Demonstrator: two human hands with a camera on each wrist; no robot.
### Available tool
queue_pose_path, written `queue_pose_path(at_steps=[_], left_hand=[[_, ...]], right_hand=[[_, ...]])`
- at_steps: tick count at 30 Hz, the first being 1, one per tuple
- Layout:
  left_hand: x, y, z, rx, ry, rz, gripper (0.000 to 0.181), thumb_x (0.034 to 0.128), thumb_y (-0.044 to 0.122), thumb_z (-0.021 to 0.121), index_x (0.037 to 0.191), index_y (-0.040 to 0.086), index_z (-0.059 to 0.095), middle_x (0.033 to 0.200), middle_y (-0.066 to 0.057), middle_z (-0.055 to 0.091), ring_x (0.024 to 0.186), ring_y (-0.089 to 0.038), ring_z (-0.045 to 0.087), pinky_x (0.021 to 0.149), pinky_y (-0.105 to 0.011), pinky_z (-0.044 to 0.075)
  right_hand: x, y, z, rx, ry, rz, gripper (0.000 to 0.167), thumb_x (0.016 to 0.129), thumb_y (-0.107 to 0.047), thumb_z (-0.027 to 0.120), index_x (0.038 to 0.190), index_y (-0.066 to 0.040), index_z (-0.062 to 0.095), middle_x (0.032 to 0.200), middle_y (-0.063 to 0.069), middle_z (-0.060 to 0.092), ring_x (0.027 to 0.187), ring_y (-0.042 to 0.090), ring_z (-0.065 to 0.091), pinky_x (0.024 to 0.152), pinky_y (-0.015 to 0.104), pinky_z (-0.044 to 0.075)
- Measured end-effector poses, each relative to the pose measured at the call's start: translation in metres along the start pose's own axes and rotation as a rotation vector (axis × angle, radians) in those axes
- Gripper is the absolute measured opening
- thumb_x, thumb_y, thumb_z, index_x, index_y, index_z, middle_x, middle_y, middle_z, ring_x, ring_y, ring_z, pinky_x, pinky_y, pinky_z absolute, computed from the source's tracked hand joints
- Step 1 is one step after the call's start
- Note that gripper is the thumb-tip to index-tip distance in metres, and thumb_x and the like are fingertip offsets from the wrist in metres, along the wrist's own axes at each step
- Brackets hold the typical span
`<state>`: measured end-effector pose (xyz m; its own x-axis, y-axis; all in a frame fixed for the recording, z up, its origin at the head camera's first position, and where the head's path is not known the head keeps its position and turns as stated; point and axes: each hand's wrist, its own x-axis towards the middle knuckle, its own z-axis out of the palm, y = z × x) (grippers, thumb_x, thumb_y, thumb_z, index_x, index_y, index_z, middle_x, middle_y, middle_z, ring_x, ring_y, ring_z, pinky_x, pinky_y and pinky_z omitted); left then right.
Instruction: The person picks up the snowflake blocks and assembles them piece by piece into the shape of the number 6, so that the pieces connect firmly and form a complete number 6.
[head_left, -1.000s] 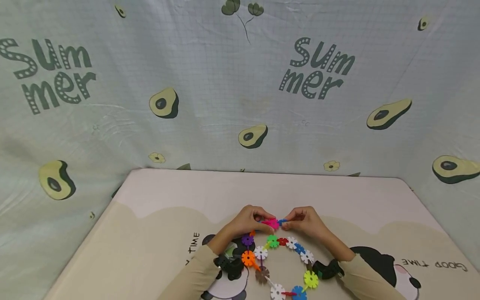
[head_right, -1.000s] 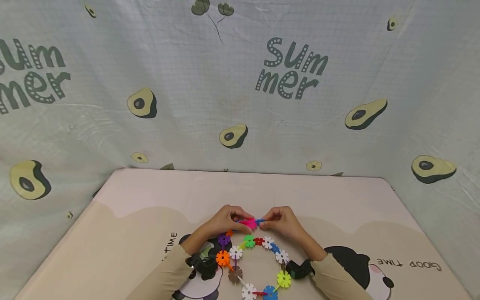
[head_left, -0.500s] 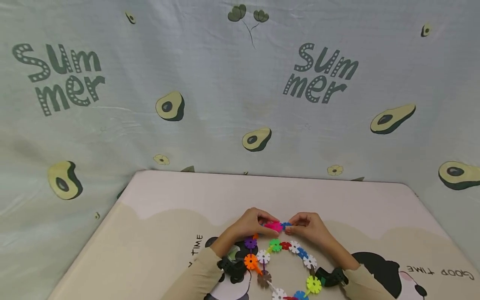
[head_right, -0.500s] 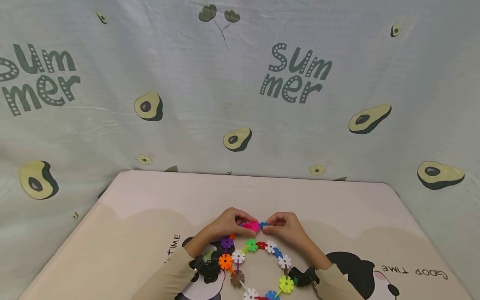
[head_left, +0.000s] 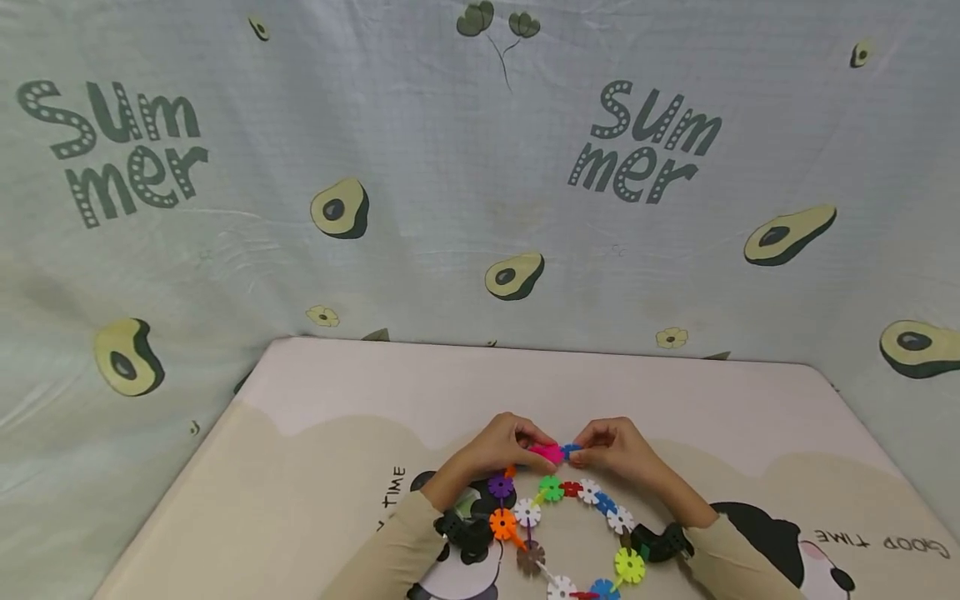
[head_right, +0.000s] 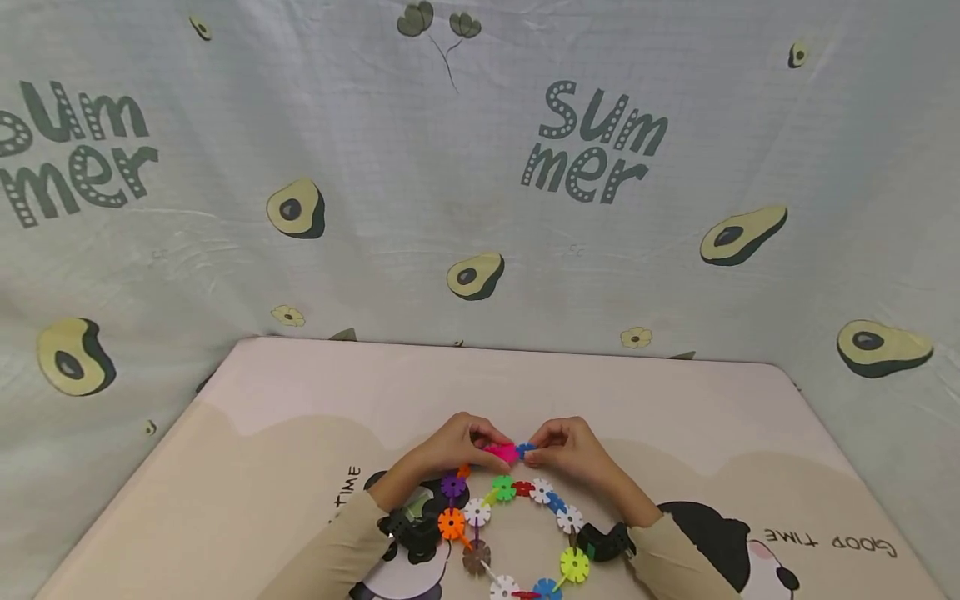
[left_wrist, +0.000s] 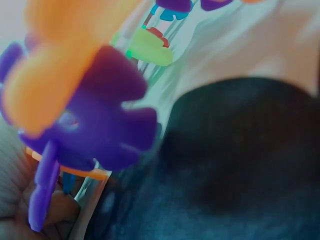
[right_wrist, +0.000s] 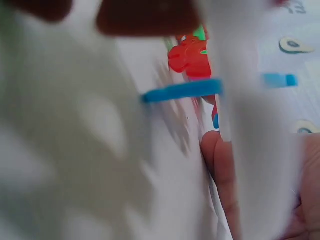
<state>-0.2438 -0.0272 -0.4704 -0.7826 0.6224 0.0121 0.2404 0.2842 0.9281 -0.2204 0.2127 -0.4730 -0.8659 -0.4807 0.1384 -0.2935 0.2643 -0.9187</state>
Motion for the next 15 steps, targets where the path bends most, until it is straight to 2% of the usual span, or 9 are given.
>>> queue_pose_path(at_steps=[6,9,15], left_hand=[[0.0012,0.0025,-0.0008,-0.015,-0.004,0.000,0.028,0.0730,0.010,0.085,0.099,0.004,0.077,0.064,0.006,0.047,0.057,-0.007,0.036,0.054,-0.021,0.030],[0.0020,0.0016,-0.0002,-0.017,-0.009,0.003,0.029,0.0732,0.010,0.085,0.100,0.003,0.077,0.063,0.006,0.045,0.057,-0.006,0.036,0.054,-0.020,0.029],[0.0021,-0.0029,0.0028,-0.023,-0.001,0.011,0.030,0.0734,0.010,0.085,0.101,0.001,0.076,0.067,0.006,0.048,0.059,-0.005,0.036,0.055,-0.019,0.029]], right_hand=[[0.0025,-0.0070,-0.0026,-0.052,-0.013,-0.025,0.006,0.083,0.002,0.073,0.083,0.006,0.069,0.078,0.016,0.069,0.064,0.005,0.060,0.059,0.022,0.050],[0.0031,-0.0046,-0.0037,-0.013,-0.024,-0.012,0.010,0.084,0.001,0.073,0.083,0.009,0.067,0.079,0.018,0.070,0.066,0.006,0.064,0.062,0.023,0.052],[0.0023,0.0018,-0.0030,0.041,-0.031,-0.039,0.019,0.085,-0.008,0.075,0.084,0.009,0.067,0.080,0.020,0.070,0.068,0.008,0.067,0.063,0.024,0.054]])
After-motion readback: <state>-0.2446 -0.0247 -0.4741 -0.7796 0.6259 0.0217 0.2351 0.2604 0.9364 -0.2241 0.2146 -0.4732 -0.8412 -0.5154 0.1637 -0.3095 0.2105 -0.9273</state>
